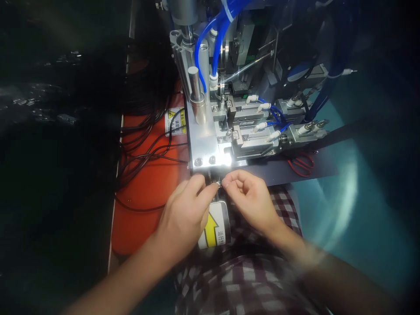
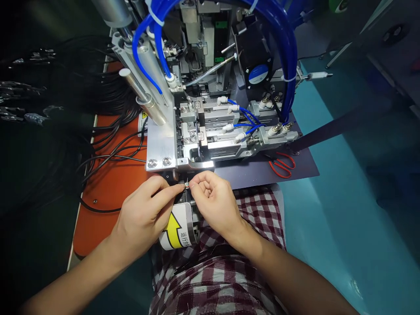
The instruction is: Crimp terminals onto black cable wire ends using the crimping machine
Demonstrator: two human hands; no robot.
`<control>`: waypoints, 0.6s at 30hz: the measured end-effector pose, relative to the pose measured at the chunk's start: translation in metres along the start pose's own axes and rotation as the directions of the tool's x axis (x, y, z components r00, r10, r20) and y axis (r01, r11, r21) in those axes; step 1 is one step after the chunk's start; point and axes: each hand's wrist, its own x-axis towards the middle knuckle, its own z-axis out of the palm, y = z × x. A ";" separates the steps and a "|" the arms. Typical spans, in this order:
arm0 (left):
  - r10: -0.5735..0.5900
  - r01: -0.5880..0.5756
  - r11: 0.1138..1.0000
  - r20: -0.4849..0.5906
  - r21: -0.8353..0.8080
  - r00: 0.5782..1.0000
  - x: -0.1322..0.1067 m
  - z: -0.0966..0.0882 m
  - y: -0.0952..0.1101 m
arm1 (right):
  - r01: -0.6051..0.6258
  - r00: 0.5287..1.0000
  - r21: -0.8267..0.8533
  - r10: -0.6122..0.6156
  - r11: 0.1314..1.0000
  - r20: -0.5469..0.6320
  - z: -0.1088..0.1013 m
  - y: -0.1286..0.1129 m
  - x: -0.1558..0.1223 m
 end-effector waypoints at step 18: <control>0.001 -0.001 1.000 -0.027 -0.007 1.000 -0.001 0.002 0.000 | 0.071 0.997 0.042 -0.071 0.997 -0.012 0.002 0.014 0.002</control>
